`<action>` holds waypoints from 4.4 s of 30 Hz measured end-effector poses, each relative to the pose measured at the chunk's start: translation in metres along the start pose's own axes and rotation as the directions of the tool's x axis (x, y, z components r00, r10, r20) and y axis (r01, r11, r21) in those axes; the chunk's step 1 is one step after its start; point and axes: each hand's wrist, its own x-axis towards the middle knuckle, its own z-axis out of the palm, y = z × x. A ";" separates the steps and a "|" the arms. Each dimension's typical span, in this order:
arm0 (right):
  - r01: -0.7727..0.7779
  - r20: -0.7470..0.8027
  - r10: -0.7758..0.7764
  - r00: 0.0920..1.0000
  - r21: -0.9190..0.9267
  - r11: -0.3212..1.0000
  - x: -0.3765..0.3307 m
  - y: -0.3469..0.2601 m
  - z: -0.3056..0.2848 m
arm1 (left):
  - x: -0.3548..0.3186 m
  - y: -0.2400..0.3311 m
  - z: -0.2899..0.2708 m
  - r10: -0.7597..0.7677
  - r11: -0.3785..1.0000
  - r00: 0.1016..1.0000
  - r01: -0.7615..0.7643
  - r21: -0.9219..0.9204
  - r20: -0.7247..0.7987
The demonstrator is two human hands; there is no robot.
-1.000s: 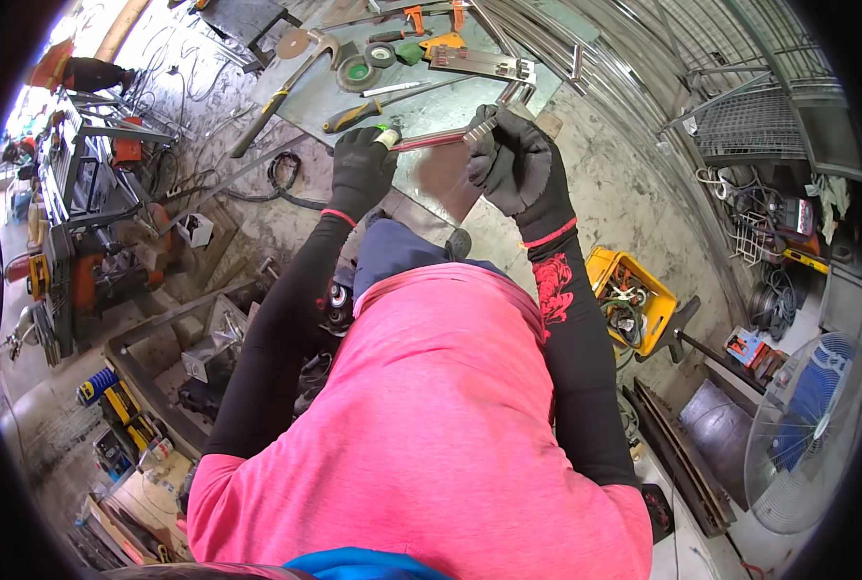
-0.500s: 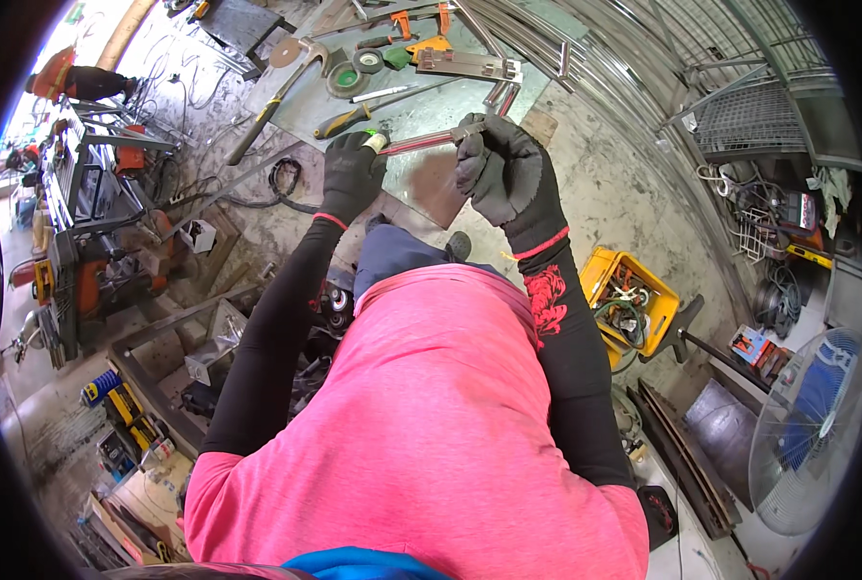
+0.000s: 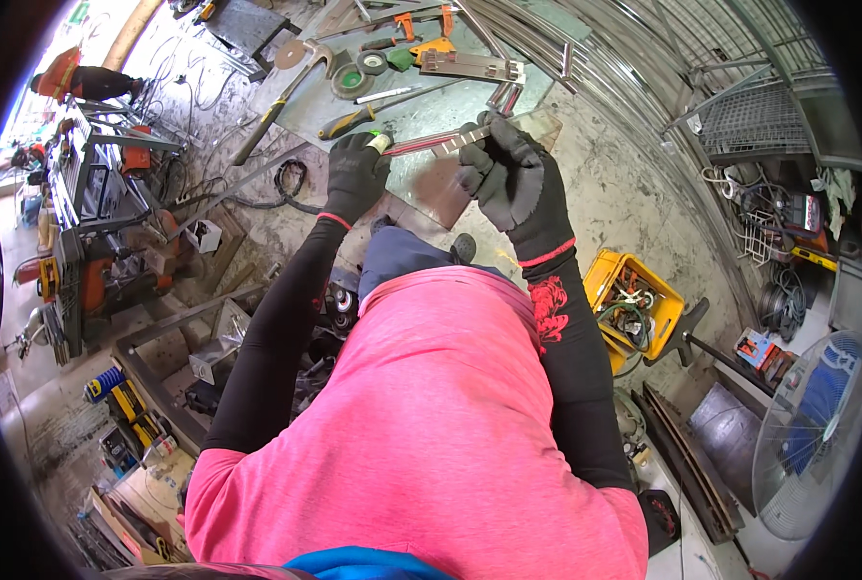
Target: The recorder is measuring, marking, and TIG welding stainless steel tubing components to assemble a metal structure.
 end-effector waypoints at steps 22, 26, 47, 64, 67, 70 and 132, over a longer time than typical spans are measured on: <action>0.184 0.167 -0.300 0.939 0.494 0.850 -0.019 -0.009 0.035 | 0.000 0.005 -0.006 -0.041 0.998 0.998 0.044 -0.052 0.052; 0.193 0.144 -0.299 0.943 0.496 0.846 -0.022 -0.009 0.038 | -0.001 0.003 -0.004 -0.044 0.998 0.997 0.047 -0.036 0.056; 0.263 0.235 -0.258 0.937 0.012 0.965 -0.025 -0.013 0.010 | 0.002 0.006 -0.007 -0.044 0.998 0.998 0.042 -0.050 -0.040; 0.152 -0.186 -0.089 0.978 0.360 0.921 -0.048 -0.001 0.017 | 0.012 0.021 -0.022 -0.075 0.992 0.996 0.069 -0.101 -0.054; 0.180 -0.140 -0.143 0.980 0.306 0.935 -0.055 0.000 0.021 | 0.024 0.063 -0.044 -0.104 0.935 0.979 0.036 -0.353 -0.176; 0.223 -0.181 -0.171 0.968 0.320 0.921 -0.064 -0.001 0.030 | 0.038 0.132 -0.094 -0.176 0.328 0.960 0.265 -0.907 0.217; 0.047 -0.061 -0.287 0.956 -0.933 0.356 -0.088 0.020 0.050 | -0.029 0.124 -0.081 -0.030 0.058 0.820 0.572 -0.818 0.572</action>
